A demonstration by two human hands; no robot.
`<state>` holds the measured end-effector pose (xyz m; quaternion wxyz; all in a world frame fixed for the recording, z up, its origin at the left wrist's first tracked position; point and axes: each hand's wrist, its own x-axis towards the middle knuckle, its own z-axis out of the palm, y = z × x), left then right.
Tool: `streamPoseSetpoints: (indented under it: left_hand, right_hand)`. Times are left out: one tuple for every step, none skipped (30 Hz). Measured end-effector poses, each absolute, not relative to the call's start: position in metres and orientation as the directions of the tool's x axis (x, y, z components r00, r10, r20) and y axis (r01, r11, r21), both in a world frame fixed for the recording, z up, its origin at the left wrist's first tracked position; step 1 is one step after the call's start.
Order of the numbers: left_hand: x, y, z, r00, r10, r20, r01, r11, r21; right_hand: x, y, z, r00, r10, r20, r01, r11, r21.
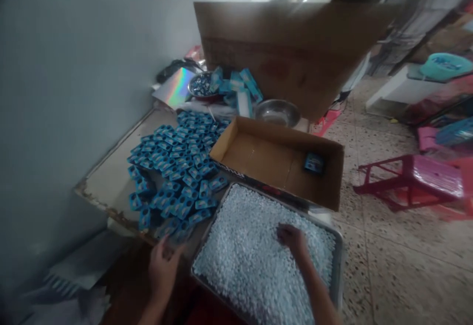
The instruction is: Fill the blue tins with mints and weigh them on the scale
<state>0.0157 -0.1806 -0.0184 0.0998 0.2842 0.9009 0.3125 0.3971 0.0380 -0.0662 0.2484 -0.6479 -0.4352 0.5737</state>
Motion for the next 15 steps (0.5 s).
streamPoseSetpoints:
  left_hand:
    - [0.014, -0.179, -0.002, -0.783, 0.620, 0.053, 0.525, 0.612, 0.591]
    - [0.011, -0.170, 0.015, -0.730, 0.675, 0.106, 0.601, 0.562, 0.568]
    - [0.008, -0.152, 0.031, -0.661, 0.735, 0.150, 0.670, 0.488, 0.559]
    - [0.007, -0.124, 0.044, -0.579, 0.793, 0.190, 0.725, 0.394, 0.565]
    - [0.010, -0.086, 0.054, -0.476, 0.854, 0.211, 0.761, 0.280, 0.586]
    - [0.019, -0.040, 0.060, -0.348, 0.912, 0.220, 0.776, 0.148, 0.614]
    - [0.035, 0.013, 0.062, -0.225, 0.947, 0.229, 0.774, 0.031, 0.632]
    - [0.058, 0.067, 0.061, -0.106, 0.969, 0.224, 0.757, -0.067, 0.650]
    - [0.088, 0.121, 0.056, 0.009, 0.980, 0.201, 0.728, -0.144, 0.670]
    - [0.121, 0.172, 0.049, 0.122, 0.980, 0.157, 0.693, -0.197, 0.693]
    - [0.157, 0.218, 0.039, 0.199, 0.975, 0.098, 0.659, -0.207, 0.723]
    - [0.191, 0.258, 0.028, 0.241, 0.970, 0.026, 0.633, -0.177, 0.753]
    - [0.224, 0.291, 0.016, 0.251, 0.968, -0.007, 0.626, -0.157, 0.764]
    - [0.253, 0.316, 0.003, 0.257, 0.966, -0.024, 0.621, -0.146, 0.770]
    - [0.277, 0.336, -0.010, 0.267, 0.963, -0.030, 0.606, -0.144, 0.782]
  right_hand:
    - [0.383, 0.037, -0.071, -0.041, 0.834, -0.551, 0.238, -0.527, -0.816]
    - [0.373, 0.036, -0.075, -0.033, 0.827, -0.561, 0.206, -0.544, -0.814]
    - [0.366, 0.035, -0.079, -0.028, 0.818, -0.574, 0.167, -0.562, -0.810]
    - [0.362, 0.033, -0.082, -0.023, 0.809, -0.588, 0.125, -0.581, -0.804]
    - [0.362, 0.031, -0.084, -0.018, 0.798, -0.602, 0.083, -0.599, -0.797]
    - [0.363, 0.028, -0.086, -0.011, 0.789, -0.614, 0.042, -0.614, -0.788]
    - [0.366, 0.024, -0.087, -0.004, 0.780, -0.626, 0.005, -0.626, -0.780]
    - [0.370, 0.020, -0.087, 0.003, 0.773, -0.635, -0.030, -0.634, -0.773]
    - [0.373, 0.014, -0.087, 0.010, 0.767, -0.641, -0.060, -0.639, -0.766]
    - [0.376, 0.007, -0.085, 0.014, 0.763, -0.646, -0.087, -0.643, -0.761]
    - [0.379, -0.001, -0.083, 0.018, 0.759, -0.651, -0.108, -0.645, -0.756]
    - [0.380, -0.010, -0.081, 0.019, 0.755, -0.655, -0.124, -0.648, -0.751]
    - [0.381, -0.020, -0.079, 0.019, 0.752, -0.659, -0.137, -0.651, -0.746]
    - [0.380, -0.030, -0.076, 0.020, 0.748, -0.663, -0.150, -0.653, -0.742]
    - [0.379, -0.040, -0.073, 0.021, 0.744, -0.668, -0.166, -0.656, -0.736]
